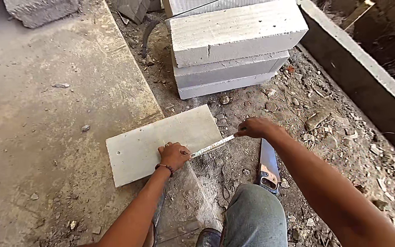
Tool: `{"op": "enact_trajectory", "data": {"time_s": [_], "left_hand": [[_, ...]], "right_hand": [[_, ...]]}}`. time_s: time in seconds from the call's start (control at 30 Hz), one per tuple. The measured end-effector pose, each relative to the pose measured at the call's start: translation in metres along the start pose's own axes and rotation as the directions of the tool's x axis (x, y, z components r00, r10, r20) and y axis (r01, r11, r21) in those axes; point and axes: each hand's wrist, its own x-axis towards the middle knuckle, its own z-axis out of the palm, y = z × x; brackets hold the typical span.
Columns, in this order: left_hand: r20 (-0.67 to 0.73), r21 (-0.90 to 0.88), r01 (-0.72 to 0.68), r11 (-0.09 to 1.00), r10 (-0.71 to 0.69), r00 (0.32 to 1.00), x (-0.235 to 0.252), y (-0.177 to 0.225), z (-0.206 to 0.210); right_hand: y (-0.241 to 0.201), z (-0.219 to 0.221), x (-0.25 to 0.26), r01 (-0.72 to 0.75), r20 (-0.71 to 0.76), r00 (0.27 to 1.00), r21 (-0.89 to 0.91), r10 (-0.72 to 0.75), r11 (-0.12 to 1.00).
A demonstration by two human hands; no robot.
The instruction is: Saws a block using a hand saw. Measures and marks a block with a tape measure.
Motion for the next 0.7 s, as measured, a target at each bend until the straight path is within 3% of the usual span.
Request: {"op": "enact_trajectory", "data": {"time_s": [0.7], "left_hand": [[0.016, 0.031, -0.003, 1.0, 0.002, 1.0, 0.004, 0.0, 0.0]], "right_hand": [[0.007, 0.02, -0.004, -0.003, -0.06, 0.998, 0.065, 0.007, 0.998]]}}
